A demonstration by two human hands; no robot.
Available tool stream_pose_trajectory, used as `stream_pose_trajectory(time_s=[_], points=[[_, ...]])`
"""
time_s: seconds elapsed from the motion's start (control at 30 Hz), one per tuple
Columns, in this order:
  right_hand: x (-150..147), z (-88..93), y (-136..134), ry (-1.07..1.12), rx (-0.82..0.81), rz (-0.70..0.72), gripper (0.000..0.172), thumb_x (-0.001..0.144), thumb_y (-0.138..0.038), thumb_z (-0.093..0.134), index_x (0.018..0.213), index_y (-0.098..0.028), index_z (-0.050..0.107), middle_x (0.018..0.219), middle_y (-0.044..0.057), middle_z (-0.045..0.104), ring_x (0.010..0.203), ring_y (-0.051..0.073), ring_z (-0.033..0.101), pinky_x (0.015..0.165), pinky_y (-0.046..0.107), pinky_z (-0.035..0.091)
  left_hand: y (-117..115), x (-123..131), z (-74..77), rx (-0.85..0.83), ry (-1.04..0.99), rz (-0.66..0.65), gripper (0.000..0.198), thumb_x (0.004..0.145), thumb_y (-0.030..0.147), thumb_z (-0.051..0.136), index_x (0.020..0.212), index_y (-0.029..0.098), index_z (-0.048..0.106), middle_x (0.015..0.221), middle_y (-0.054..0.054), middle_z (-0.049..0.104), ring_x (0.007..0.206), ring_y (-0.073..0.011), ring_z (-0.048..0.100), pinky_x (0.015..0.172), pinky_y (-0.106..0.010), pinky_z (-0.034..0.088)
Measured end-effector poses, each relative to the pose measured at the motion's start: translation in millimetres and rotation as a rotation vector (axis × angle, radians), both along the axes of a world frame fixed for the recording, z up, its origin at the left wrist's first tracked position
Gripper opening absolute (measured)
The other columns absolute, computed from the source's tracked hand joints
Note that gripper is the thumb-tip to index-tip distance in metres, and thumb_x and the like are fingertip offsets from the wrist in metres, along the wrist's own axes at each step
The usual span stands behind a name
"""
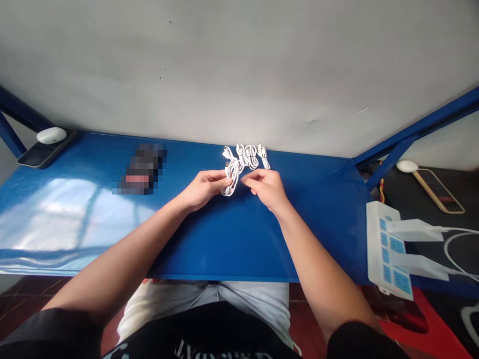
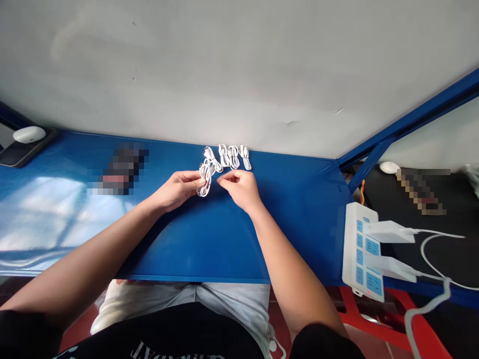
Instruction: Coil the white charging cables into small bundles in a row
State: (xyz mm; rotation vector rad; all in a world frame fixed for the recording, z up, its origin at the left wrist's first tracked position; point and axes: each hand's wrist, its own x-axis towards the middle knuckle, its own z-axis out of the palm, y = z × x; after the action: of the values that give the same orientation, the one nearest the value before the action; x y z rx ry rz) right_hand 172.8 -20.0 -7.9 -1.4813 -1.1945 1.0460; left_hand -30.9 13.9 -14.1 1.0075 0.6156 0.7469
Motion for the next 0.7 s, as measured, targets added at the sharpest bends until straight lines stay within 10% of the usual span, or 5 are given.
stream_pose_trajectory(time_s=[0.23,0.5,0.7], points=[[15.0,3.5,3.3,-0.200,0.136,0.133,0.016,0.074,-0.036,0.080,0.072,-0.021,0.078,0.076,0.005,0.073,0.071,0.020,0.064,0.062,0.033,0.048,-2.6,-4.6,8.4,-0.035,0.003,-0.244,0.022,0.077,0.037,0.084,0.088,0.018,0.079,0.081,-0.006,0.067,0.072,-0.0155,0.061,0.071,-0.031,0.050],[12.9,-1.8,2.2,-0.240,-0.005,0.149,0.015,0.073,-0.033,0.076,0.074,-0.019,0.077,0.063,0.002,0.069,0.058,0.016,0.059,0.055,0.029,0.045,0.6,-2.5,5.8,-0.246,-0.053,-0.146,0.029,0.085,0.031,0.072,0.111,0.018,0.074,0.092,-0.009,0.065,0.078,-0.0187,0.064,0.068,-0.032,0.052],[5.9,7.2,-2.2,-0.149,-0.220,0.087,0.016,0.068,-0.032,0.077,0.064,-0.018,0.069,0.042,-0.003,0.051,0.037,0.011,0.044,0.039,0.025,0.028,0.9,0.9,9.9,-0.207,0.071,-0.170,0.070,0.084,0.079,0.051,0.107,0.017,0.073,0.077,-0.007,0.057,0.055,-0.0144,0.046,0.048,-0.031,0.034]])
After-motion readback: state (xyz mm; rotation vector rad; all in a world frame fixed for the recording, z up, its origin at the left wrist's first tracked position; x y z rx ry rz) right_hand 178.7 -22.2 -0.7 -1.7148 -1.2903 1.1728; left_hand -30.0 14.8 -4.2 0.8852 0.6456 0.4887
